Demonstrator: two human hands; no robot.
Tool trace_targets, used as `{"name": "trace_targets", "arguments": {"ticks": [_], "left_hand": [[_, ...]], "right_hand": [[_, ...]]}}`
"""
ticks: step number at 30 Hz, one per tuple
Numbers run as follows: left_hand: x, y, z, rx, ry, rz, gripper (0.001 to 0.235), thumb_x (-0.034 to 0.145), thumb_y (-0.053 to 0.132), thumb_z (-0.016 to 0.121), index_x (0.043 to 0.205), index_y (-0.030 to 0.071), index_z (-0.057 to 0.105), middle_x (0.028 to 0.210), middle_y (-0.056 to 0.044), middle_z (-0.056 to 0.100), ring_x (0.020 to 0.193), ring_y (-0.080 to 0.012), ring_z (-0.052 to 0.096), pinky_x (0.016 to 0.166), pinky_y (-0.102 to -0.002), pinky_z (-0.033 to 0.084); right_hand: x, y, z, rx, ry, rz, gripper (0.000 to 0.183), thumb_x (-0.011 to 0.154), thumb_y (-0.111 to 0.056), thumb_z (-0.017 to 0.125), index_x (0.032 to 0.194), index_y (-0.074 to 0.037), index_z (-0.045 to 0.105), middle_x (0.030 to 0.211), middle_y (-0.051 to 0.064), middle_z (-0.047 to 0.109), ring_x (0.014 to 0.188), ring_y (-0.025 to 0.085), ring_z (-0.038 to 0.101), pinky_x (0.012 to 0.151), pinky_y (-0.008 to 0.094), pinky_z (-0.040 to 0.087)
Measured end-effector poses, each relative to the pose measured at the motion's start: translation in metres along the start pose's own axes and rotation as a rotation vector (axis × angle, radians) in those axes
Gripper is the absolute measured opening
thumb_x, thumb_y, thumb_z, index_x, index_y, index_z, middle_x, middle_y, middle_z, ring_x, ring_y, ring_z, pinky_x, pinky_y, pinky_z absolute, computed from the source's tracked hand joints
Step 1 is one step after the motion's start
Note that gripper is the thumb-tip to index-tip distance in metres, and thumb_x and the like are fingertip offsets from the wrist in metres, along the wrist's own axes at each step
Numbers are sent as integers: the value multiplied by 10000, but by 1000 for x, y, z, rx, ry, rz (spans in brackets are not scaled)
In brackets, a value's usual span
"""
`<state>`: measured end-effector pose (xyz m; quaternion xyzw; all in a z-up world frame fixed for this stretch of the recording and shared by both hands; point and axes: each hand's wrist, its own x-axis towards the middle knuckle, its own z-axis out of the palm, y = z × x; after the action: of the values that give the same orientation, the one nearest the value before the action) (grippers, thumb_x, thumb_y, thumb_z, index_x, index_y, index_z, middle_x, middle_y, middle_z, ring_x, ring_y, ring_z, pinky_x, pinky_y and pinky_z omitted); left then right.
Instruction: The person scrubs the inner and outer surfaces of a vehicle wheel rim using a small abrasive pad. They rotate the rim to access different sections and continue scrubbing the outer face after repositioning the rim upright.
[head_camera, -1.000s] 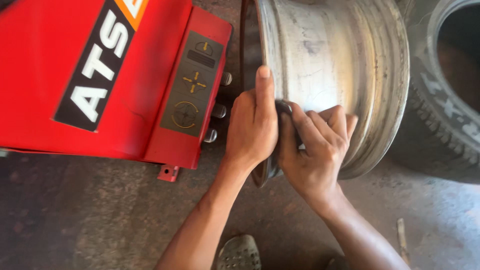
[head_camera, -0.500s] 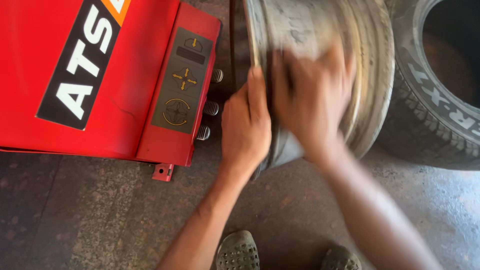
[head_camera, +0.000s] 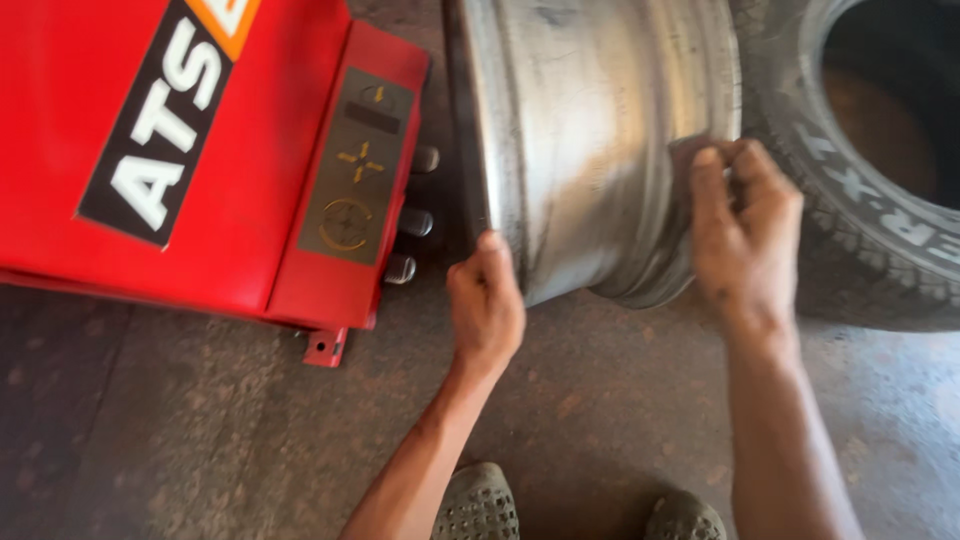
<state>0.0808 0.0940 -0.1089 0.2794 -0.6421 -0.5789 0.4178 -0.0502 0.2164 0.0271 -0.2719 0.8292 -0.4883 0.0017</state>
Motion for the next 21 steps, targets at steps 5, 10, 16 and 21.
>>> {"name": "trace_targets", "arguments": {"ticks": [5, 10, 16, 21], "left_hand": [[-22, 29, 2, 25, -100, 26, 683, 1101, 501, 309, 575, 84, 438, 477, 44, 392, 421, -70, 396, 423, -349, 249], [-12, 49, 16, -31, -216, -128, 683, 1086, 552, 297, 669, 77, 557, 499, 39, 382, 450, -75, 395, 422, -354, 270], [5, 68, 31, -228, -287, -257, 697, 1001, 660, 325, 803, 89, 673, 589, 59, 494, 576, -60, 497, 512, -318, 398], [8, 50, 33, -124, -311, -294, 751, 1049, 653, 311, 660, 55, 543, 544, 28, 426, 498, -88, 408, 474, -299, 322]], "right_hand": [[-14, -6, -16, 63, 54, 56, 199, 1083, -173, 542, 1105, -43, 691, 804, 18, 615, 601, 59, 476, 488, 224, 362], [-30, -9, -5, -175, 176, -76, 141, 1029, -151, 636, 987, -34, 702, 768, 33, 635, 595, 104, 512, 544, 226, 387], [-44, -21, 28, -250, 98, -381, 82, 928, -77, 738, 979, -12, 742, 827, 70, 684, 735, 192, 562, 676, 316, 453], [44, -1, 56, -393, 235, -710, 200, 1023, -97, 788, 931, 0, 639, 818, 112, 631, 817, 231, 610, 1063, 539, 476]]}}
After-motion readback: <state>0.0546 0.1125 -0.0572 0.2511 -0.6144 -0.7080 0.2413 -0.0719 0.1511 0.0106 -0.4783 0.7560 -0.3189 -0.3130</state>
